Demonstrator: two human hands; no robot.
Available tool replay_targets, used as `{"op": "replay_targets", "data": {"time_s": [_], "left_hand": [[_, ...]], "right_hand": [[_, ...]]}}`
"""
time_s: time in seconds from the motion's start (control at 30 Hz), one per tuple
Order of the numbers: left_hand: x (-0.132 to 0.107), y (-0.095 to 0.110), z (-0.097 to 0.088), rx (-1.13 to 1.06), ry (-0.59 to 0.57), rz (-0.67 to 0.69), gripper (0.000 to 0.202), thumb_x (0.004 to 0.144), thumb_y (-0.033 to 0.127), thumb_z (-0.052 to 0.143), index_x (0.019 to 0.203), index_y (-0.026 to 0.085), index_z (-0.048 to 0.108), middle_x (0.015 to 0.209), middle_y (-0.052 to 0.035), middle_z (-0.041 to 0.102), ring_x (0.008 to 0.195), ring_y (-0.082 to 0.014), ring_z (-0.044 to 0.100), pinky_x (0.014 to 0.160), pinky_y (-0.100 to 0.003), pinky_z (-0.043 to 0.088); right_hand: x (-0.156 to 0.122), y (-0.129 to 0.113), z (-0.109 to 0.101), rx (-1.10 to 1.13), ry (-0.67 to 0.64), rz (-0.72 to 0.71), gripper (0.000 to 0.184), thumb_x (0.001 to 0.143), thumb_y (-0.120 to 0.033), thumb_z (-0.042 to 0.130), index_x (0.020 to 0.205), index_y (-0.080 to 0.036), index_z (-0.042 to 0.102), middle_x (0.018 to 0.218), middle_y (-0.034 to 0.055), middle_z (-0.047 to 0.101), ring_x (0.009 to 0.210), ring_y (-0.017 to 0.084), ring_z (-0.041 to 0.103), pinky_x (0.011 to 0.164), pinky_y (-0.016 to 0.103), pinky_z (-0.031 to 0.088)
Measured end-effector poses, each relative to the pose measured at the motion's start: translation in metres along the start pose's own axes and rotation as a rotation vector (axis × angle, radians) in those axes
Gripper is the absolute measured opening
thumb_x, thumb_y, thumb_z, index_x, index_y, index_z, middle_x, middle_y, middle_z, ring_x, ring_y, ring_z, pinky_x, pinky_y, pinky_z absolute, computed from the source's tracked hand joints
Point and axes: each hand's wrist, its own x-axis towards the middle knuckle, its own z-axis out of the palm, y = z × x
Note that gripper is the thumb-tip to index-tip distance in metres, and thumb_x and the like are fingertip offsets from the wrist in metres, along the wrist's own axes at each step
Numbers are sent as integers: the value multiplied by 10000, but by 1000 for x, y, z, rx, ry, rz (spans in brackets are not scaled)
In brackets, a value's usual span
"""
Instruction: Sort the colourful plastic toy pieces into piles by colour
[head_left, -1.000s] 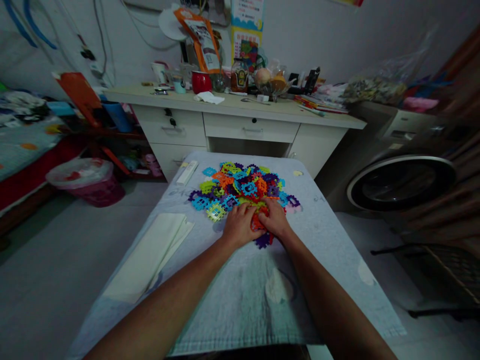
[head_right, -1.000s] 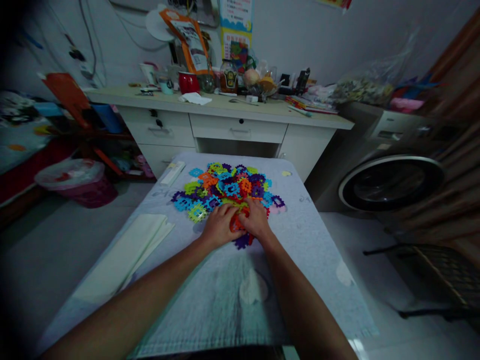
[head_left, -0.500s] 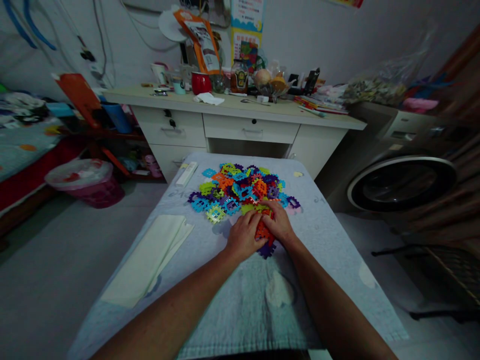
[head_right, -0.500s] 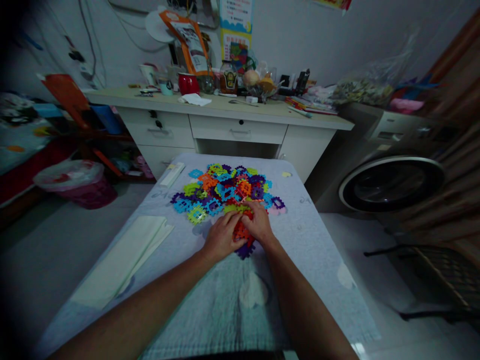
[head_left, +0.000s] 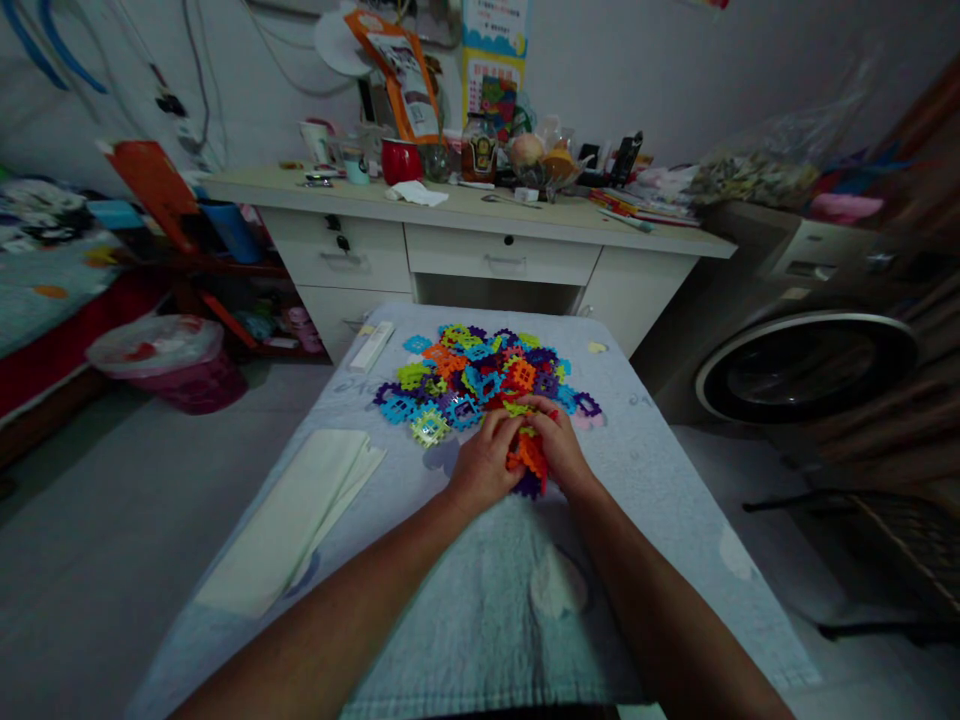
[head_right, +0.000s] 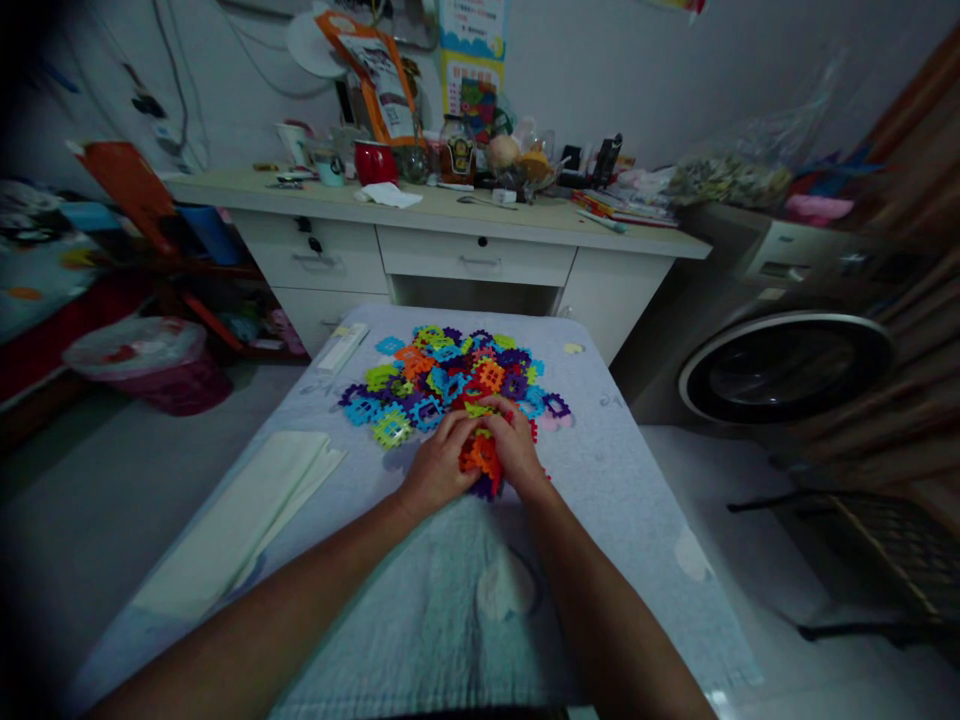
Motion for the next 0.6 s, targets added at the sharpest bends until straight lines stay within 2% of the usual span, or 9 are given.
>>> {"op": "replay_targets", "data": {"time_s": [0.13, 0.23, 0.33, 0.47, 0.6], "left_hand": [[31, 4, -30, 38, 19, 77, 605, 730, 233, 668, 1314, 246, 513, 1325, -72, 490, 1209, -238, 549, 1001, -340, 505], [67, 7, -60, 99, 48, 104, 609, 720, 247, 682, 1309, 225, 529, 1291, -72, 523, 1182, -241, 557, 995, -342, 497], [101, 1, -82, 154, 37, 121, 598, 706, 247, 690, 1285, 198, 548, 1233, -81, 565, 1140, -251, 576, 990, -357, 486], [128, -27, -88, 226, 26, 54, 557, 695, 143, 628, 1245, 182, 555, 1164, -85, 613, 1123, -256, 585, 987, -362, 472], [132, -59, -82, 245, 31, 29, 520, 701, 173, 627, 1218, 174, 574, 1222, -102, 607, 1197, -279, 545, 1050, -419, 427]], "right_hand": [[28, -32, 7, 223, -5, 74, 300, 675, -314, 526, 933, -207, 635, 832, 14, 696, 775, 203, 663, 730, 322, 544], [62, -56, 14, 260, 11, 52, 265, 673, -329, 541, 891, -206, 627, 801, -5, 678, 769, 182, 652, 734, 298, 531], [98, -67, 24, 278, 10, 17, 212, 691, -362, 574, 812, -196, 624, 734, -19, 647, 725, 162, 628, 701, 273, 517], [131, -59, 34, 153, -32, 17, 261, 721, -442, 621, 766, -185, 615, 687, -26, 623, 670, 145, 591, 689, 274, 494], [141, -49, 27, -119, -100, -20, 374, 770, -535, 604, 806, -168, 666, 783, 8, 677, 790, 167, 609, 785, 298, 472]]}}
